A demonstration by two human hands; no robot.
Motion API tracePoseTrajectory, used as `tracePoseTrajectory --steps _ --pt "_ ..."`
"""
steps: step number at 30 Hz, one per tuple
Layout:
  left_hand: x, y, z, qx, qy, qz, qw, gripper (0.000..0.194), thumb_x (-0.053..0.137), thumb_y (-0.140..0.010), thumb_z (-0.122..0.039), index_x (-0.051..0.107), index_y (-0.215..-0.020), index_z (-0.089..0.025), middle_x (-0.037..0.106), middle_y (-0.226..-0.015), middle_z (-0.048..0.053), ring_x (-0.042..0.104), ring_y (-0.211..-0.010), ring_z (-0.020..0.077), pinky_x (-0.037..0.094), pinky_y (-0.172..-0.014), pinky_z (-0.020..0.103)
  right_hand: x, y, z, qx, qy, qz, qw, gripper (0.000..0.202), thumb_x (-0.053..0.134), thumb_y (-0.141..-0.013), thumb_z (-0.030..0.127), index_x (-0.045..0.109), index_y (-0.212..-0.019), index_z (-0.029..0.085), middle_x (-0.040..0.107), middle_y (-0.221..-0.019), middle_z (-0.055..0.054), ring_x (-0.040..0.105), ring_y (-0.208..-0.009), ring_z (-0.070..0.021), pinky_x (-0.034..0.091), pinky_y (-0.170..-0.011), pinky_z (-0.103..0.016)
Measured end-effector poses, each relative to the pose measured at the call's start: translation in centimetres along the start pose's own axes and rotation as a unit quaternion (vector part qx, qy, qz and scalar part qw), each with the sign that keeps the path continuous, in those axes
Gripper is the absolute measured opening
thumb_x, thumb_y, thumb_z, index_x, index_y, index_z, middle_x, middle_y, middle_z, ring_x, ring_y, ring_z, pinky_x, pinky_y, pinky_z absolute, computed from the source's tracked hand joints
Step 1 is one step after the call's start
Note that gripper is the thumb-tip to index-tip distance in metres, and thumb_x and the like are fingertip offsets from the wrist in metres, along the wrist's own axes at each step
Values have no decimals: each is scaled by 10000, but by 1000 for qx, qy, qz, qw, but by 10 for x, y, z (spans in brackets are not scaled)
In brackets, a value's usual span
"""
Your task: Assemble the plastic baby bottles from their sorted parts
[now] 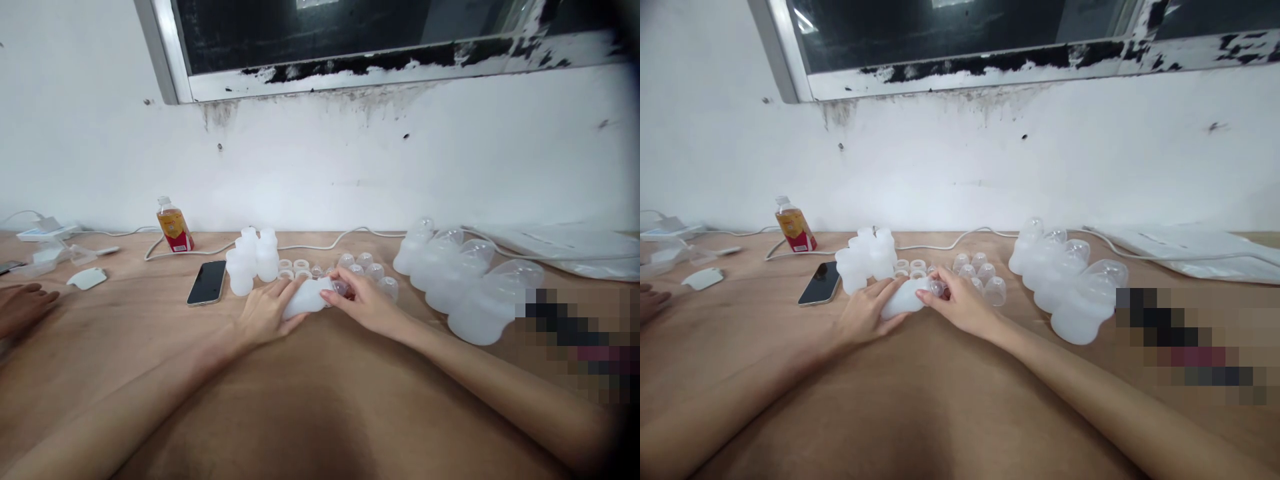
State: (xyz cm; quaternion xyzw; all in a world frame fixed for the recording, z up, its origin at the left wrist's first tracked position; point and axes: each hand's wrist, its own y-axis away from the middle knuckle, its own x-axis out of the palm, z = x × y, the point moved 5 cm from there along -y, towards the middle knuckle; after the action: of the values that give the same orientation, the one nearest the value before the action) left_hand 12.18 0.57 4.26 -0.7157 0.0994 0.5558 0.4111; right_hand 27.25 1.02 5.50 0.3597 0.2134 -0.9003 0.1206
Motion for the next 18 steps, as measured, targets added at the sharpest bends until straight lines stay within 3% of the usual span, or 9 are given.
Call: tracePoseTrajectory --steps 5,9,11,13,16,18 --pt "4 3 -2 11 -38 -30 999 520 400 -775 -402 303 -1227 -162 549 -1015 91 555 -871 218 469 -703 329 -4 0 7 39 27 10 999 334 409 -784 504 471 -865 186 571 -723 -18 522 -604 -137 381 -546 -254" --pt "11 4 -1 -2 -1 -15 1000 508 415 -761 -425 337 -1191 -165 537 -1082 88 540 -936 222 477 -689 324 -31 -3 16 5 166 27 986 355 315 -827 493 530 -832 211 596 -749 -25 546 -664 -161 379 -581 -273" --pt "16 5 0 -14 19 15 1000 504 414 -758 -448 347 -1180 -181 545 -1086 78 547 -931 228 484 -655 326 -55 -5 13 17 278 -21 960 383 311 -819 508 547 -813 207 603 -759 -45 554 -687 -189 372 -569 -286" --pt "19 5 1 -27 37 37 998 506 420 -754 -461 351 -1177 -192 552 -1085 70 552 -926 237 482 -669 344 -75 -6 3 61 393 -48 916 361 382 -787 503 557 -801 188 606 -808 -81 560 -710 -227 365 -535 -295" --pt "19 4 4 -51 65 35 996 510 430 -751 -470 359 -1171 -190 547 -1103 72 541 -950 242 459 -750 372 -80 -4 -24 156 481 35 862 213 481 -762 349 575 -762 158 600 -870 -127 571 -730 -250 362 -503 -289" --pt "18 4 6 -66 82 31 994 504 436 -751 -467 366 -1167 -192 538 -1121 71 531 -974 235 447 -780 363 -73 -1 -40 197 478 101 850 117 521 -729 244 583 -736 144 608 -847 -130 583 -724 -244 363 -493 -272"
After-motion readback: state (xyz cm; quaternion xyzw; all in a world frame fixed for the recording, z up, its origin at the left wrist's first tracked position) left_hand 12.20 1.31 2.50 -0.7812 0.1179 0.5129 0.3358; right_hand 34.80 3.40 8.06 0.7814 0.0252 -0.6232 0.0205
